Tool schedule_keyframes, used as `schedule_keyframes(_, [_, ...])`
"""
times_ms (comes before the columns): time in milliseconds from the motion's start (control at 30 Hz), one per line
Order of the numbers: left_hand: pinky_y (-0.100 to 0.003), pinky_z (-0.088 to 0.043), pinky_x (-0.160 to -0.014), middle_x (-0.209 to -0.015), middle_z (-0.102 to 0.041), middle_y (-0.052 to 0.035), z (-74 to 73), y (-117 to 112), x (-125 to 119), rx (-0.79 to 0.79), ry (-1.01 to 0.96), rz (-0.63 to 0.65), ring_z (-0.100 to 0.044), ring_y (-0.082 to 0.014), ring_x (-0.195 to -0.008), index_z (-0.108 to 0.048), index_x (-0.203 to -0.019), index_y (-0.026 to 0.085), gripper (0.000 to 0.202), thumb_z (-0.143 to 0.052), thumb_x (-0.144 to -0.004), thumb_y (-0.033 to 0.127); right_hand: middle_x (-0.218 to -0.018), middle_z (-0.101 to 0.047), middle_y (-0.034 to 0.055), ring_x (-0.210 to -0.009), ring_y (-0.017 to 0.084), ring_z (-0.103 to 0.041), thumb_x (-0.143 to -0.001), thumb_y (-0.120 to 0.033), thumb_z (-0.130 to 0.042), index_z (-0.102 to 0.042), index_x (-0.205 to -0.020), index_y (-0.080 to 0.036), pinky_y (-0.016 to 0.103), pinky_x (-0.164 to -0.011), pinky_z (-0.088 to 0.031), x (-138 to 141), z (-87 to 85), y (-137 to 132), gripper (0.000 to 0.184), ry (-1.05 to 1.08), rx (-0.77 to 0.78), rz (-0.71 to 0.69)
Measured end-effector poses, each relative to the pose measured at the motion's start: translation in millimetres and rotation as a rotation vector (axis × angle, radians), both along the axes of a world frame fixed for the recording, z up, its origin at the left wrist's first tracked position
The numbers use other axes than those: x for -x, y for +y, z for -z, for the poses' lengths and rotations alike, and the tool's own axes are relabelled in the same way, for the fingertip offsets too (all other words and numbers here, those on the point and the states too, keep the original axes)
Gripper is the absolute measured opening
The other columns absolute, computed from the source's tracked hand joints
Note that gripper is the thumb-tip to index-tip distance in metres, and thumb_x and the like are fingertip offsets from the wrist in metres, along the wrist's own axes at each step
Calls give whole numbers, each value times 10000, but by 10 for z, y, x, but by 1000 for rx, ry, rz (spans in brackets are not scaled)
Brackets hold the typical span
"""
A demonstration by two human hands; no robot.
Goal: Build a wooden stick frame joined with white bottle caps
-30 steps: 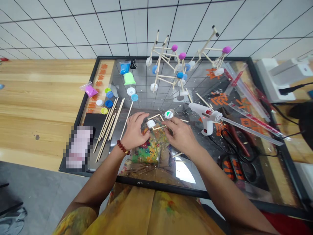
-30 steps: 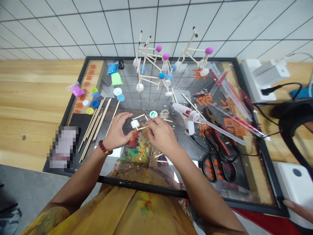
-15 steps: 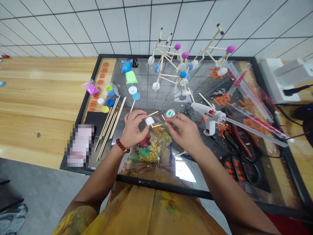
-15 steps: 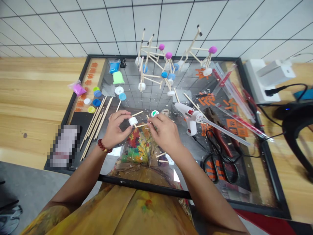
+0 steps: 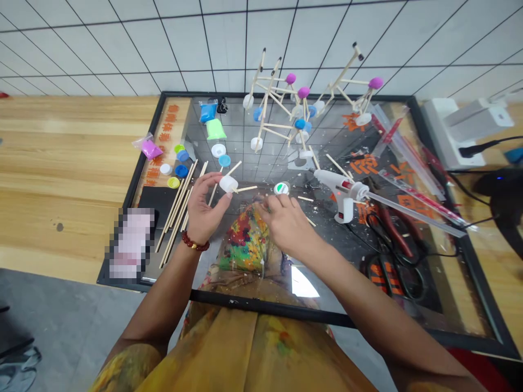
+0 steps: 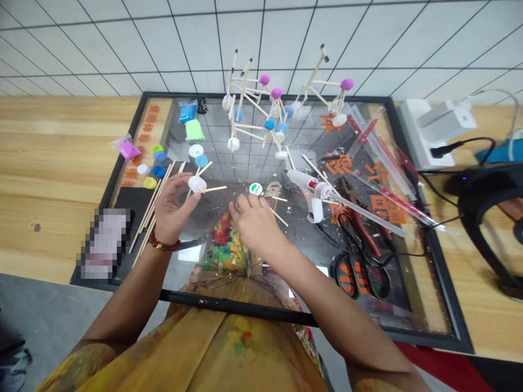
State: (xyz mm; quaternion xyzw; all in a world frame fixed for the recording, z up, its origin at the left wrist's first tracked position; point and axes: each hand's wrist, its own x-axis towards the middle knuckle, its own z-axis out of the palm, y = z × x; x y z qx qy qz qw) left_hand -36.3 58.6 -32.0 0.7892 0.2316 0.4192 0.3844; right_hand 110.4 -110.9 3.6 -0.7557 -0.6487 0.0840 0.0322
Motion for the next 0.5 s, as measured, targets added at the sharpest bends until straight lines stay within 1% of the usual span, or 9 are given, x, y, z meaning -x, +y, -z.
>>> schedule_keyframes(33, [-490,-543,-1087,-1273,-697,-81,11,-6,-6,9,8,8,-673,-244,-1207,-687,-1148,263,263,-743,-891,260,-1123,-712,143,-1013,303,-586,-945,-101,-551,-773,-1117,-190,421,-786,-435,40,-44,-91,295,33,-8,-61])
schedule_keyframes(67, [-487,-542,-1092,-1271,-696,-83,20,-16,-13,11,21,24,-674,-242,-1209,-686,-1146,256,261,-739,-890,258,-1055,-716,113,-972,285,-591,-930,-119,-585,-777,-951,-215,417,-780,-434,71,-89,-192,216,97,-29,-148])
schedule_keyframes(100, [-483,-541,-1097,-1267,-697,-85,27,-29,-21,4,43,46,-675,-239,-1208,-684,-1143,249,259,-733,-889,253,-992,-712,87,-934,268,-598,-917,-140,-616,-753,-836,-231,414,-774,-438,90,-128,-293,183,169,-47,-222])
schedule_keyframes(133, [-481,-537,-1103,-1257,-701,-84,32,-44,-28,-10,76,73,-674,-237,-1208,-684,-1140,242,257,-726,-887,249,-951,-711,66,-898,252,-606,-915,-154,-630,-736,-798,-246,410,-768,-446,93,-158,-381,183,236,-71,-276])
schedule_keyframes(167, [-483,-528,-1114,-1243,-707,-81,35,-61,-35,-33,121,103,-670,-236,-1211,-685,-1137,239,255,-719,-884,247,-940,-716,55,-875,241,-616,-919,-157,-628,-738,-815,-256,407,-766,-457,82,-175,-446,181,281,-108,-278])
schedule_keyframes(233, [-498,-502,-1141,-1221,-718,-72,41,-94,-42,-87,236,153,-652,-246,-1238,-693,-1133,239,261,-709,-873,241,-927,-725,63,-840,238,-636,-957,-157,-579,-756,-900,-266,410,-762,-478,20,-160,-492,216,293,-197,-169])
schedule_keyframes(300, [-521,-471,-1164,-1236,-718,-68,51,-120,-38,-139,334,173,-619,-267,-1292,-705,-1131,245,283,-705,-849,223,-928,-728,95,-841,257,-654,-985,-165,-533,-766,-976,-251,420,-769,-498,-68,-85,-431,248,253,-281,-4])
schedule_keyframes(367, [-543,-439,-1182,-1287,-704,-68,67,-136,-24,-180,397,162,-577,-288,-1355,-714,-1138,250,306,-692,-835,207,-956,-729,120,-878,281,-670,-979,-188,-548,-767,-1029,-225,425,-785,-521,-151,24,-310,228,244,-320,93])
schedule_keyframes(500, [-558,-402,-1194,-1344,-681,-73,96,-142,7,-235,483,128,-528,-309,-1411,-712,-1177,254,324,-660,-858,230,-1056,-733,120,-964,302,-684,-934,-224,-619,-760,-1120,-210,431,-849,-552,-242,229,-85,233,304,-282,114])
